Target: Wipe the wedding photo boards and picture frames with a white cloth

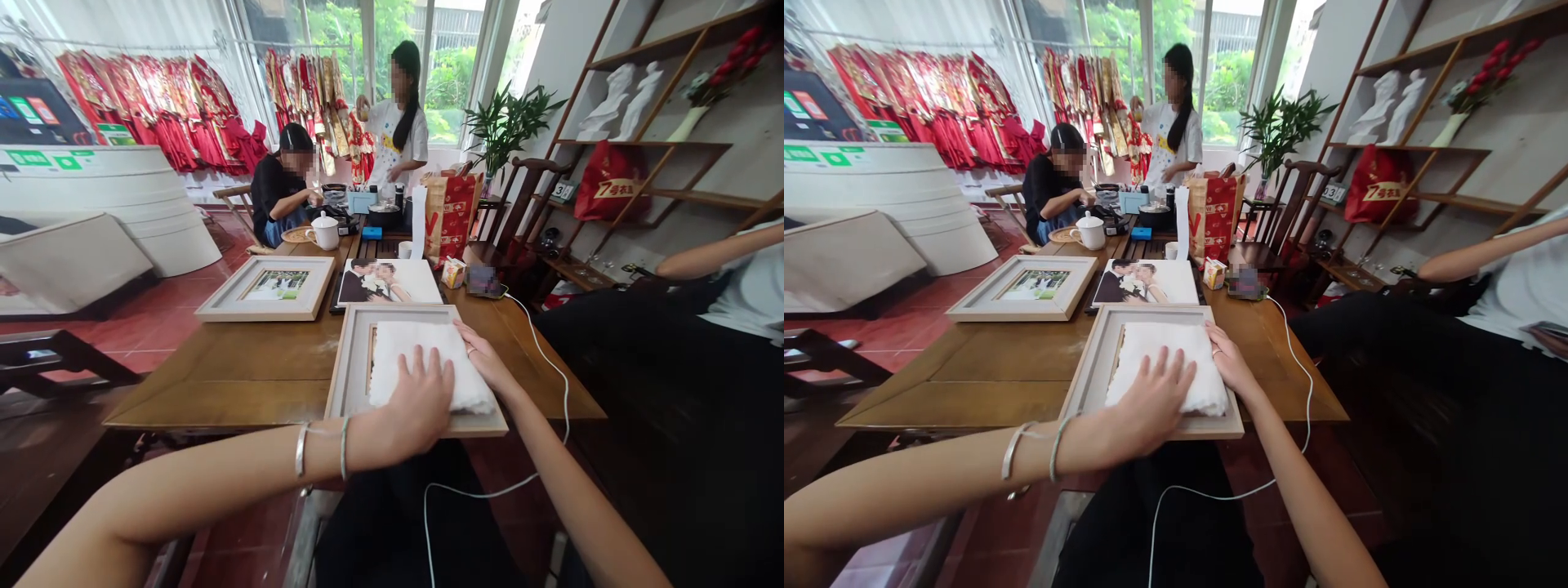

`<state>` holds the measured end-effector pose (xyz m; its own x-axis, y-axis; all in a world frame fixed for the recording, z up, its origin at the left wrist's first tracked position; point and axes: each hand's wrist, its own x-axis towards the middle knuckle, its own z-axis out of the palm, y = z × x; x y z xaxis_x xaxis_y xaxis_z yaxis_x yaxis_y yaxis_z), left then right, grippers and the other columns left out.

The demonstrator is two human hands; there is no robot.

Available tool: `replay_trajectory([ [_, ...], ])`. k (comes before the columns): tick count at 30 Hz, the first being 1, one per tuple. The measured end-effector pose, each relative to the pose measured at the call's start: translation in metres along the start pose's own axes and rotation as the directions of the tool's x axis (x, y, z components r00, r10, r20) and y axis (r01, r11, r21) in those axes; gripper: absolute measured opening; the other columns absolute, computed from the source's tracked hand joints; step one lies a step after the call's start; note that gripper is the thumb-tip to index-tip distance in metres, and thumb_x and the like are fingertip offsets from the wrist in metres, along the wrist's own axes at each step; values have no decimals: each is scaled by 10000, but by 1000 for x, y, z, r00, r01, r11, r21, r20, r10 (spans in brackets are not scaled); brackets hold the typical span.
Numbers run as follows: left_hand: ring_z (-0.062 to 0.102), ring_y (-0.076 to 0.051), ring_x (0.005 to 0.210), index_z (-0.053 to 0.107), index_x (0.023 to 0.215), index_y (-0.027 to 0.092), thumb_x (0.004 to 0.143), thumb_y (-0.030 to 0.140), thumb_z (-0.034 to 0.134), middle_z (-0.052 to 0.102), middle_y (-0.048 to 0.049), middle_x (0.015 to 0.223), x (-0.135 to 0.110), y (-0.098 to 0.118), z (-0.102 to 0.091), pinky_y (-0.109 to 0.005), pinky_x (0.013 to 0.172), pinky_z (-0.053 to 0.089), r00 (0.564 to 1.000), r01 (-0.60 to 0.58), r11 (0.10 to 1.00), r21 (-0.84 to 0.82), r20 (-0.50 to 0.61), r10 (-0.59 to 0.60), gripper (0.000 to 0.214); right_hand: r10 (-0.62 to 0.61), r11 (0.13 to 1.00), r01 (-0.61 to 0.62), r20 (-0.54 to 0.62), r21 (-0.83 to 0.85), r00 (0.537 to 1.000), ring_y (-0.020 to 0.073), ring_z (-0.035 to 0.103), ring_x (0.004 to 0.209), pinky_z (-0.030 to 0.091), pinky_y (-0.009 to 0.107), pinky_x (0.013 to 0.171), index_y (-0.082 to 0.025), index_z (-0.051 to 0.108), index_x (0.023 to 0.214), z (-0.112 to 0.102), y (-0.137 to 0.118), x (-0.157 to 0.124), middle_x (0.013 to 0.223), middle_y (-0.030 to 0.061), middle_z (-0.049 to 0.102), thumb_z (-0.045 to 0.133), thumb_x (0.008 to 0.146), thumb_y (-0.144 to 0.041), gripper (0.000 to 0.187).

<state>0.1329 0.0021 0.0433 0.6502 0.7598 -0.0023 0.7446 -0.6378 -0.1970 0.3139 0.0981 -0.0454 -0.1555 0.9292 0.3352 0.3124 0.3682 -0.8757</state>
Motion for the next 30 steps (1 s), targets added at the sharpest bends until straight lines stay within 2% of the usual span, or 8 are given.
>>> replay_trajectory([
  [3,320,-430,1318,350,1384,24,851,270,519,362,-287,1417,-22,16,-5,-594,977,392,990,-138,990,4,-36,138,611,-7,1000,6,8,9,1000,220,334,1371,215,430,1150,-254,668,1121,0,-4,-2,1310,65,578,500,857,-367,332],
  [7,389,-393,1292,414,1349,45,881,216,468,422,-252,1394,-42,18,-2,-549,959,444,944,-279,958,71,-159,287,501,17,1000,-17,23,17,1000,239,318,1379,215,448,1145,-236,663,1125,-1,-8,-2,1328,92,560,574,821,-406,360],
  [10,450,-356,1260,454,1333,102,916,149,402,474,-196,1374,-50,11,5,-522,926,484,927,-252,954,160,-242,285,422,15,1000,-16,30,4,999,258,320,1377,225,455,1139,-214,665,1116,-1,-9,-3,1334,121,549,651,760,-404,404],
  [13,471,-343,1245,471,1329,141,924,134,399,499,-166,1363,-50,2,12,-516,916,499,948,-157,965,211,-240,207,411,-7,1000,8,29,-11,1000,251,332,1371,232,456,1137,-210,663,1114,0,-9,-4,1345,128,535,627,778,-373,375],
  [18,424,-367,1274,456,1341,101,891,55,413,448,-222,1385,-22,-24,21,-561,952,453,992,44,979,199,-126,-19,455,-29,997,31,33,-71,999,225,340,1368,215,455,1145,-232,650,1132,1,-9,-6,1322,105,558,548,830,-319,331],
  [23,381,-339,1313,426,1336,91,868,-21,362,404,-218,1419,24,-54,17,-535,971,432,981,158,981,110,-128,-143,486,-43,996,45,32,-82,999,230,345,1363,221,457,1139,-236,643,1132,1,-9,-5,1341,88,541,551,824,-297,327],
  [26,341,-300,1344,444,1295,93,858,-45,341,395,-191,1432,51,-69,14,-500,1010,397,978,72,994,81,-200,-54,470,-56,996,58,36,-68,998,231,364,1350,231,444,1137,-236,624,1158,2,-11,-5,1363,77,520,540,820,-270,350],
  [30,263,-210,1388,409,1331,148,853,-41,392,387,-113,1459,79,-94,15,-435,1105,268,945,-268,963,35,-185,270,514,-49,997,50,18,-60,999,236,408,1316,265,438,1123,-234,603,1179,3,-15,-5,1365,68,517,529,806,-227,380],
])
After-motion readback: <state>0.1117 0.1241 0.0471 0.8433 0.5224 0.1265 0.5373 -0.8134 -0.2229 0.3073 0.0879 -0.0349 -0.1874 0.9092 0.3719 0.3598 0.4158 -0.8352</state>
